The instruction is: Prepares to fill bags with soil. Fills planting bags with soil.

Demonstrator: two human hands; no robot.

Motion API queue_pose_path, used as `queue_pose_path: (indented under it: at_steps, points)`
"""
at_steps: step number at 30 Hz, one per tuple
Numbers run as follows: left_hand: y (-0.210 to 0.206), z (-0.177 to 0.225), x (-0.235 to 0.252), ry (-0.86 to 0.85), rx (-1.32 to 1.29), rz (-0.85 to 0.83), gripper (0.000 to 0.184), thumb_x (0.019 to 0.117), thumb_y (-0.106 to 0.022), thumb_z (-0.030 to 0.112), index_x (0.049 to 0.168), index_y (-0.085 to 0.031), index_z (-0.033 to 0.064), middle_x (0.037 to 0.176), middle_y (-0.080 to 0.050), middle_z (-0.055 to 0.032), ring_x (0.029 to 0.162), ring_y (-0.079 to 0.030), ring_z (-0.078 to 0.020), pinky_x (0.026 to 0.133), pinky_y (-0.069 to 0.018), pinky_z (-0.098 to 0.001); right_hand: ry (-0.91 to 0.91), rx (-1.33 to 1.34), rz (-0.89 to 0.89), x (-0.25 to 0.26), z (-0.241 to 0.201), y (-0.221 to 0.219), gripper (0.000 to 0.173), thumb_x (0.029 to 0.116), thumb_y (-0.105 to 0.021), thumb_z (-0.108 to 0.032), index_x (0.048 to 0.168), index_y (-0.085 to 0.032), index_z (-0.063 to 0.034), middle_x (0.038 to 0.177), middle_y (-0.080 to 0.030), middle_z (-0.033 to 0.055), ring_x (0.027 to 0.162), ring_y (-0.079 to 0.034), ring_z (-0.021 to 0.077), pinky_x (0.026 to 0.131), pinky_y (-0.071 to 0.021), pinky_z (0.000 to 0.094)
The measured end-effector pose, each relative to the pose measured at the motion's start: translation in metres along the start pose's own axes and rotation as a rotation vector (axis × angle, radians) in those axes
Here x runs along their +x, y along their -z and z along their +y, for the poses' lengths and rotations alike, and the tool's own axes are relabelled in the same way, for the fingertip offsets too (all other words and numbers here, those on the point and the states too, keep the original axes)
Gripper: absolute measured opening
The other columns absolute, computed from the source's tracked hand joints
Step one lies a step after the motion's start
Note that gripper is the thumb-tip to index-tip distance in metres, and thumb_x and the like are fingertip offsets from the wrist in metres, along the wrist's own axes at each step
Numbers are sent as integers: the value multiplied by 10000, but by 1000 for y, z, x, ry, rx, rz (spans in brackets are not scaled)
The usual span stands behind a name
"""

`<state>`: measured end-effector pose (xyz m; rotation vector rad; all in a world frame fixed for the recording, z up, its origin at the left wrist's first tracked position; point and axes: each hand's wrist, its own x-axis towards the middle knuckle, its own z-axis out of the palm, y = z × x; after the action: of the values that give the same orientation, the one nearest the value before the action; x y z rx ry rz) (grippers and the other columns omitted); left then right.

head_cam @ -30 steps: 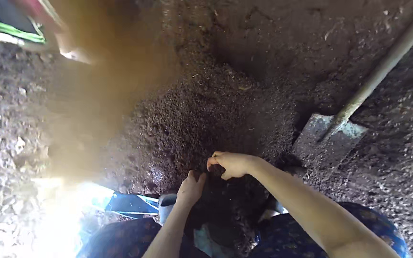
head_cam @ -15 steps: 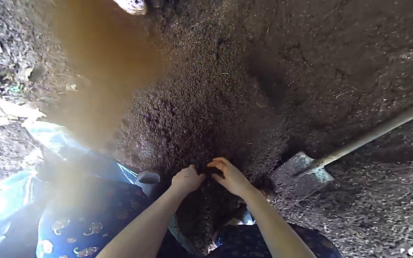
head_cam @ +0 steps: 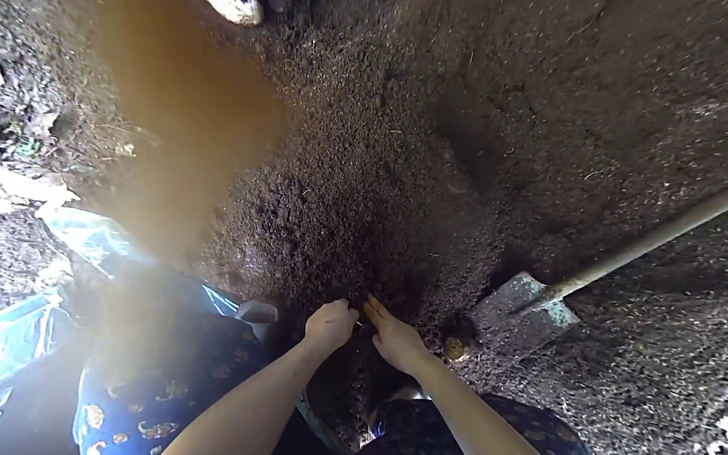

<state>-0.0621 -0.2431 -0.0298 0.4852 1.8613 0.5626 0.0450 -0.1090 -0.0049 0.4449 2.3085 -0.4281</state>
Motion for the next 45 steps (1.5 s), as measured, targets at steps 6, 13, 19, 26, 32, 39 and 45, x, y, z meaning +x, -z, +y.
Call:
queue_pose_path:
  at_steps: [6, 13, 19, 26, 32, 39, 45]
  points:
    - [-2, -3, -5, 95, -99, -49, 718, 1058, -337, 636, 1418, -560, 55, 1397, -602, -213, 1319, -572, -379, 1041, -450, -640, 98, 95, 135, -17, 24, 9, 671, 986, -466, -2, 1604, -364, -244, 1695, -257, -43, 1403, -508, 205, 1062, -507, 449]
    - [-10, 4, -6, -16, -84, -77, 479, 1134, -289, 301, 1343, -553, -41, 1358, -589, -260, 1296, -572, -377, 1059, -445, -571, -12, -238, 4, -11, -4, 0, 653, 1022, -372, 7, 1628, -307, -229, 1711, -217, -47, 1163, -680, 304, 885, -574, 513]
    - [-9, -7, 1, -46, -189, -56, 538, 1124, -280, 382, 1311, -602, -6, 1314, -615, -245, 1247, -590, -376, 1022, -448, -607, 42, -53, 136, -9, -9, 46, 421, 1044, -445, -101, 1422, -606, -190, 1523, -533, 18, 1293, -603, 248, 1047, -503, 502]
    - [-10, -15, 6, 70, -212, 0, 708, 1082, -278, 598, 1493, -453, 48, 1417, -581, -221, 1336, -557, -374, 1062, -443, -621, 109, -108, 162, 12, -5, 7, 685, 980, -447, 38, 1604, -360, -232, 1698, -251, -37, 1386, -525, 257, 1030, -524, 479]
    - [-8, -3, 5, -21, -36, 6, 481, 1127, -254, 335, 1377, -540, 39, 1345, -616, -219, 1269, -602, -376, 997, -485, -609, 45, -58, 89, -6, 8, 5, 661, 993, -475, 4, 1596, -371, -245, 1701, -237, -50, 1333, -576, 243, 998, -544, 481]
    - [-5, -2, 5, -47, 91, 32, 445, 1115, -316, 330, 1285, -595, 28, 1262, -654, -219, 1212, -637, -373, 969, -506, -595, -17, -183, -20, -5, -21, 19, 583, 1053, -367, -51, 1607, -353, -230, 1702, -245, -16, 1191, -666, 307, 924, -561, 541]
    - [31, -3, 12, -14, -29, 47, 776, 1001, -529, 618, 1504, -427, 35, 1369, -597, -262, 1286, -580, -428, 1041, -448, -664, 82, 400, 282, 12, 36, 42, 405, 1018, -535, -147, 1419, -560, -94, 1393, -588, 152, 1188, -626, 250, 969, -535, 421]
